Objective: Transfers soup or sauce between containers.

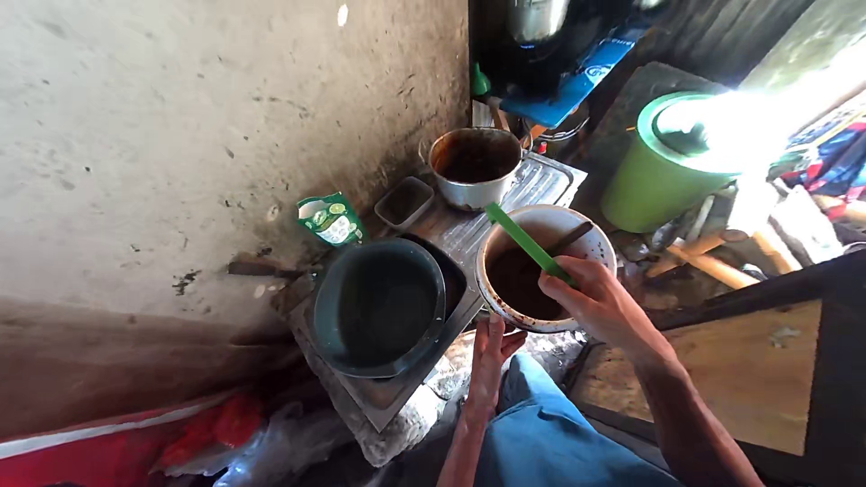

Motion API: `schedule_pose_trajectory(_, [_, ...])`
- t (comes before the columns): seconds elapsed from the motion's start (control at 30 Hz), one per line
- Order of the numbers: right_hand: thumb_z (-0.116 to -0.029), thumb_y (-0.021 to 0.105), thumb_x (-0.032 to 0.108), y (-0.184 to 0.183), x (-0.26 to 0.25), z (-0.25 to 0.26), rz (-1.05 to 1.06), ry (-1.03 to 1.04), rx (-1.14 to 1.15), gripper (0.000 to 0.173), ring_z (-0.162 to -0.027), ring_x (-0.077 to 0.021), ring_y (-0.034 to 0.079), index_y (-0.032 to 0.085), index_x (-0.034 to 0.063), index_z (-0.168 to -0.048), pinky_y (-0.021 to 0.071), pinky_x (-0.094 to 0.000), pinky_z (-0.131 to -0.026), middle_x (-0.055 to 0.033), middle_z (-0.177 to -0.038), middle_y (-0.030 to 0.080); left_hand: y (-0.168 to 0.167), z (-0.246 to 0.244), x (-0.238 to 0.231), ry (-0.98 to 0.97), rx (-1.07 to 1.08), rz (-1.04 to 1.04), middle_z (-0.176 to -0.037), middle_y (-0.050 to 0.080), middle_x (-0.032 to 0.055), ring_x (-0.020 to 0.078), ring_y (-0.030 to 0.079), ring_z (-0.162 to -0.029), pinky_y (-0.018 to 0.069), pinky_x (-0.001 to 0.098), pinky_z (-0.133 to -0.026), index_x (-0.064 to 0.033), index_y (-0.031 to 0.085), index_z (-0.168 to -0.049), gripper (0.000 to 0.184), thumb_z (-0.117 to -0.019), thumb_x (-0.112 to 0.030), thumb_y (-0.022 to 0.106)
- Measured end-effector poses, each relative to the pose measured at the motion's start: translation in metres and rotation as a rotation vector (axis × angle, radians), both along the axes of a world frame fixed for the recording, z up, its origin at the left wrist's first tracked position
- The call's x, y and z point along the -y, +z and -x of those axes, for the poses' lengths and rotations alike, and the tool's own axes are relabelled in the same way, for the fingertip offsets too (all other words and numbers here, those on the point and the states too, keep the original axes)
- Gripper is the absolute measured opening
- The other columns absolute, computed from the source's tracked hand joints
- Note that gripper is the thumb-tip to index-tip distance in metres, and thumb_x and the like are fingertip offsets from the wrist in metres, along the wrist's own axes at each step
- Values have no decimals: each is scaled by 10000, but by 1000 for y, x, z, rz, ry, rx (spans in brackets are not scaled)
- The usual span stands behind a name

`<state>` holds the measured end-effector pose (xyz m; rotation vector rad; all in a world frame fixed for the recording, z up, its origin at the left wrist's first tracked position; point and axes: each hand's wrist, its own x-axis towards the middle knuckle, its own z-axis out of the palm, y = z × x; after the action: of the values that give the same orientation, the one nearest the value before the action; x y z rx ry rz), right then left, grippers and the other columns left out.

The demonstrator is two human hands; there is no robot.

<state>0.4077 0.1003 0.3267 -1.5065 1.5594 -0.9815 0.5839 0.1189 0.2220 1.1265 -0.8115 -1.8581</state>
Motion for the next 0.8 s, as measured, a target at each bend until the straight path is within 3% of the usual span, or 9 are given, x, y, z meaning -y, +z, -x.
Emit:
schedule_pose_trajectory(0.2, [-1031,472,293,-8,59,7,-49,178,-184,262,-559,-63,453,610,114,-899,378,-283,-537,50,-653,468,-16,29,49,147,14,-21,-1259,610,238,255,718,-1002,609,383,-907,79,321,-1479,640,-1119,-437,197])
schedule_pose_trajectory(0.3, [-1035,449,288,-19,86,14,-36,264,-260,281,-556,-115,481,612,90,-921,397,-323,-532,13,-635,473,-22,46,69,250,18,-29,-1226,628,198,219,718,-972,612,362,-872,62,325,-1478,664,-1112,-470,174])
schedule_pose_trajectory(0.47, [-1039,444,263,-40,120,26,69,352,-371,304,-572,-244,597,635,34,-978,468,-415,-536,-77,-619,552,-34,72,99,333,44,17,-1252,612,182,193,712,-994,610,353,-890,75,261,-1498,752,-1085,-538,124])
schedule_pose_trajectory(0.57, [-1045,448,246,-51,132,31,118,402,-395,303,-596,-287,645,641,13,-1030,510,-444,-552,-105,-645,599,-34,83,110,385,60,13,-1165,628,138,157,700,-964,601,337,-878,88,346,-1399,753,-1071,-533,74])
schedule_pose_trajectory(0.8, [-999,510,129,-68,147,21,262,472,-490,291,-688,-344,712,660,-44,-1178,571,-454,-604,-180,-829,696,-24,86,125,394,104,-32,-1146,634,76,92,657,-1031,567,295,-905,66,411,-1361,834,-1034,-607,42])
